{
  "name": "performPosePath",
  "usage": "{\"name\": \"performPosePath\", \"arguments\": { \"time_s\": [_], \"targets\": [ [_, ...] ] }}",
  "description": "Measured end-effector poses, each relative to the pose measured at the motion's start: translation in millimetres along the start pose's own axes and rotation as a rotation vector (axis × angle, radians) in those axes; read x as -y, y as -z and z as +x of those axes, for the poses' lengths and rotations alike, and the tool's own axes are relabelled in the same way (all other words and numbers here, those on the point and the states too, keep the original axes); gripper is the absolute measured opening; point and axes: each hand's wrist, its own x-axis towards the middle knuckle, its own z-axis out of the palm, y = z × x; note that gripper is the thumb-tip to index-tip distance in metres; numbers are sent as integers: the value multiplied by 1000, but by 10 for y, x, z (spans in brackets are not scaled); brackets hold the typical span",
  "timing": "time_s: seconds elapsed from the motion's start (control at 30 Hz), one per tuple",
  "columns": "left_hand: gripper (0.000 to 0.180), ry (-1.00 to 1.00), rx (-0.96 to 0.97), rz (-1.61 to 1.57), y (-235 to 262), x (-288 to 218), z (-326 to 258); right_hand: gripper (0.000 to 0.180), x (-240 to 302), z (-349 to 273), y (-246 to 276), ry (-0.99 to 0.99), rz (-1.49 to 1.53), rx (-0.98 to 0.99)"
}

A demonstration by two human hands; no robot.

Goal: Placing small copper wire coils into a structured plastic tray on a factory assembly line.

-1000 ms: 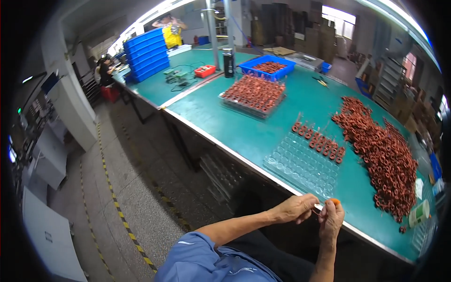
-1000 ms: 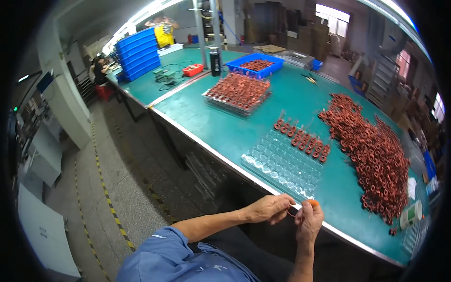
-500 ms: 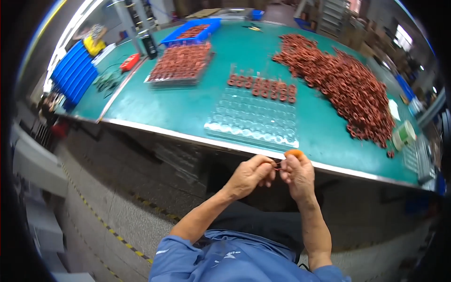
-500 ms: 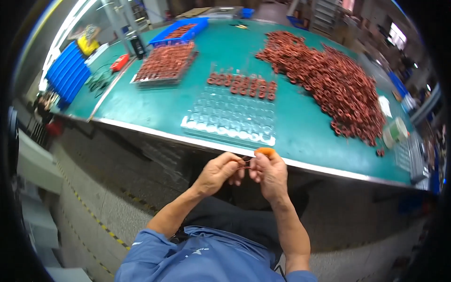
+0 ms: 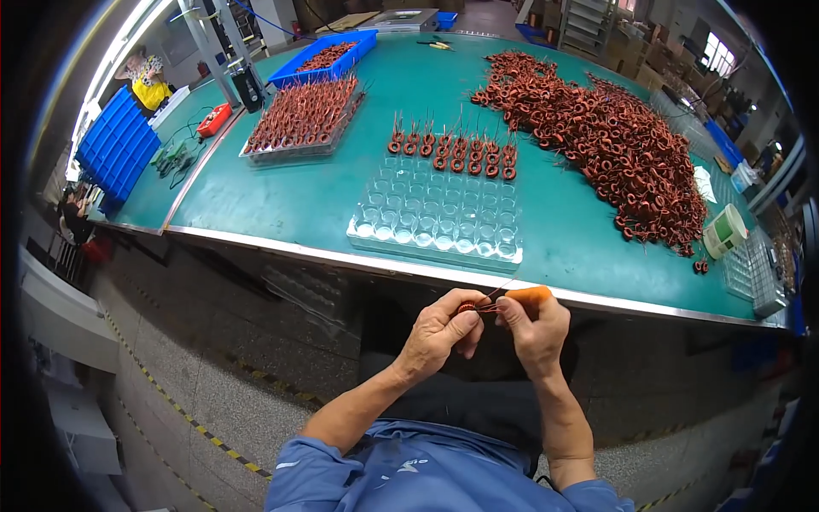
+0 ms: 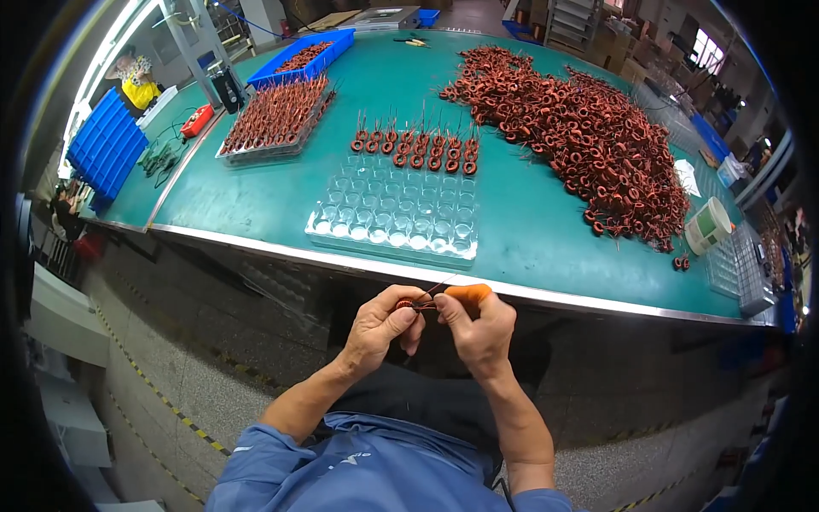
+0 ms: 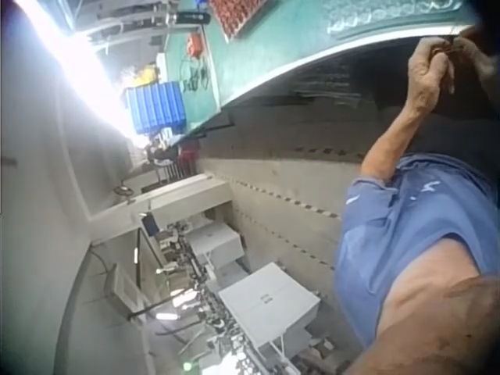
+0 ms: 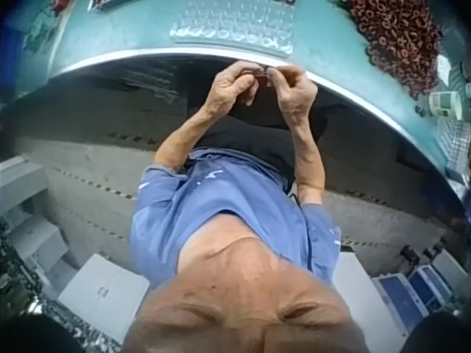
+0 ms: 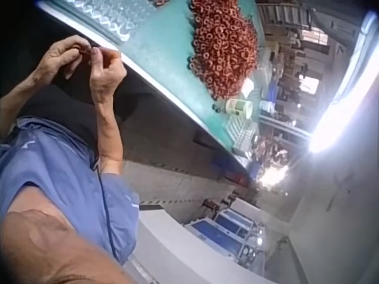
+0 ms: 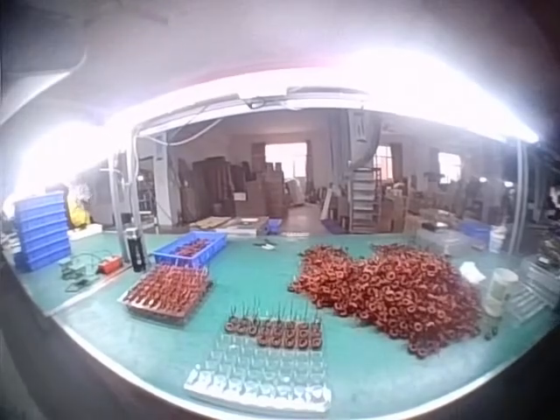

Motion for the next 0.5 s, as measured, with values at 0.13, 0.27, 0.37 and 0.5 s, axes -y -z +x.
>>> {"name": "performPosePath", "arguments": {
  "time_s": [0.13, 0.27, 0.37, 0.5],
  "targets": [
    [24, -16, -6, -150, -62, 2, -84, 18, 136, -22, -60, -199, 366, -54],
    [23, 58, 10, -149, -54, -73, -82, 21, 24, -29, 12, -250, 540, 80],
    [23, 117, -16, -168, -57, -102, -90, 22, 12, -47, -9, -207, 532, 76],
    [24, 133, -11, -151, -31, -60, -98, 25, -93, 0, -63, -279, 682, 125]
  ]
}}
